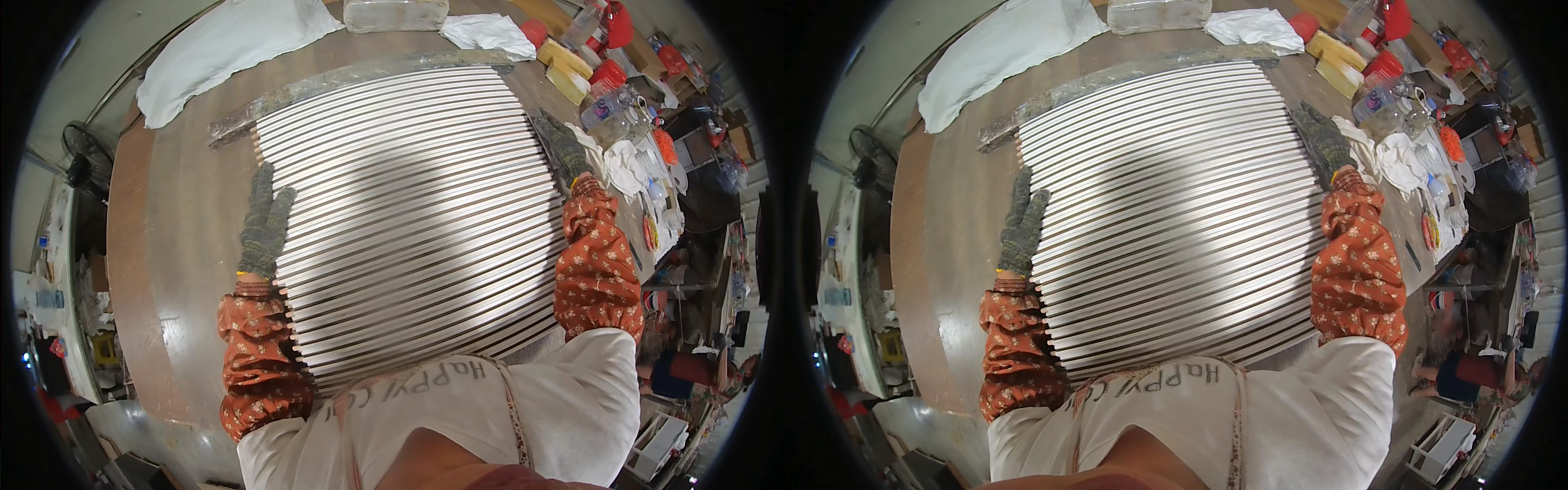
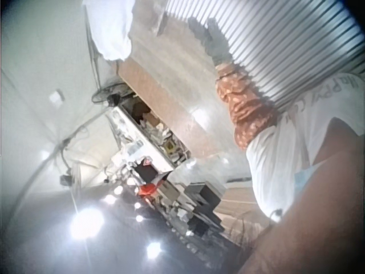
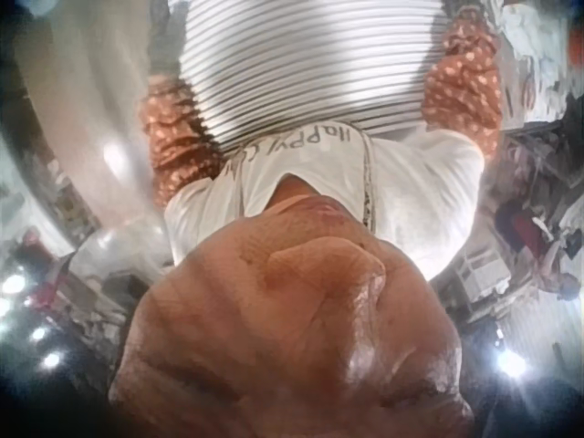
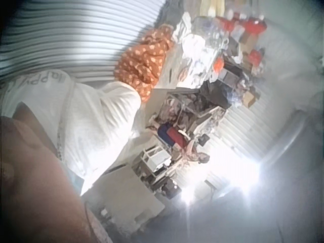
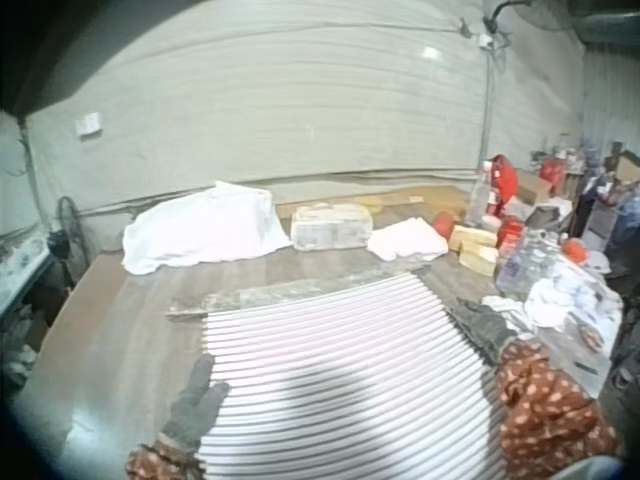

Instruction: The person sands the surface of a wooden slat panel with a sanding block, wipes the dust off with a cloth, and then applies a white substance to the ends of the slats using a small tool.

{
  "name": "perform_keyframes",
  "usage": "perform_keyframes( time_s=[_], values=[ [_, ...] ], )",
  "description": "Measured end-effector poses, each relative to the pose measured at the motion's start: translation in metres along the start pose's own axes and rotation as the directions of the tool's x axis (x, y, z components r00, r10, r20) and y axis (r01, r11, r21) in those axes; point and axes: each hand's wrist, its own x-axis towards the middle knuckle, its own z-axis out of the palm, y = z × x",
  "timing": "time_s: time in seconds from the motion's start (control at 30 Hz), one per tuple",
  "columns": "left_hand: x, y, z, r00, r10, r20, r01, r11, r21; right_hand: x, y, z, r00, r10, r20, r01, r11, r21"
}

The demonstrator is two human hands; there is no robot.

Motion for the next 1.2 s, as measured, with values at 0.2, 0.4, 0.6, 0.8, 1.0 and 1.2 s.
perform_keyframes(
  time_s=[0.2, 0.4, 0.6, 0.8, 1.0, 1.2],
  values=[
    [-0.001, 0.029, -0.009, 0.984, 0.18, -0.003, -0.117, 0.654, 0.748, -0.017, -0.032, 0.02, 0.987, 0.098, -0.129, -0.119, 0.978, -0.172],
    [0.03, 0.061, 0.0, 0.867, 0.478, 0.143, -0.372, 0.428, 0.824, -0.025, -0.083, 0.063, 0.874, -0.48, -0.074, 0.288, 0.634, -0.718],
    [0.09, 0.062, 0.021, 0.948, 0.208, 0.241, -0.317, 0.544, 0.777, 0.006, -0.107, 0.142, 0.845, -0.525, 0.102, 0.368, 0.432, -0.823],
    [0.118, 0.06, 0.025, 0.963, -0.026, 0.267, -0.217, 0.511, 0.832, 0.019, -0.131, 0.148, 0.941, -0.3, 0.155, 0.276, 0.415, -0.867],
    [0.122, 0.075, 0.056, 0.99, -0.071, 0.119, -0.064, 0.526, 0.848, 0.026, -0.122, 0.15, 0.94, -0.309, 0.146, 0.268, 0.4, -0.876],
    [0.122, 0.078, 0.07, 0.995, -0.082, 0.051, 0.007, 0.585, 0.811, 0.001, -0.156, 0.145, 0.948, -0.246, 0.202, 0.281, 0.351, -0.893]
  ],
)
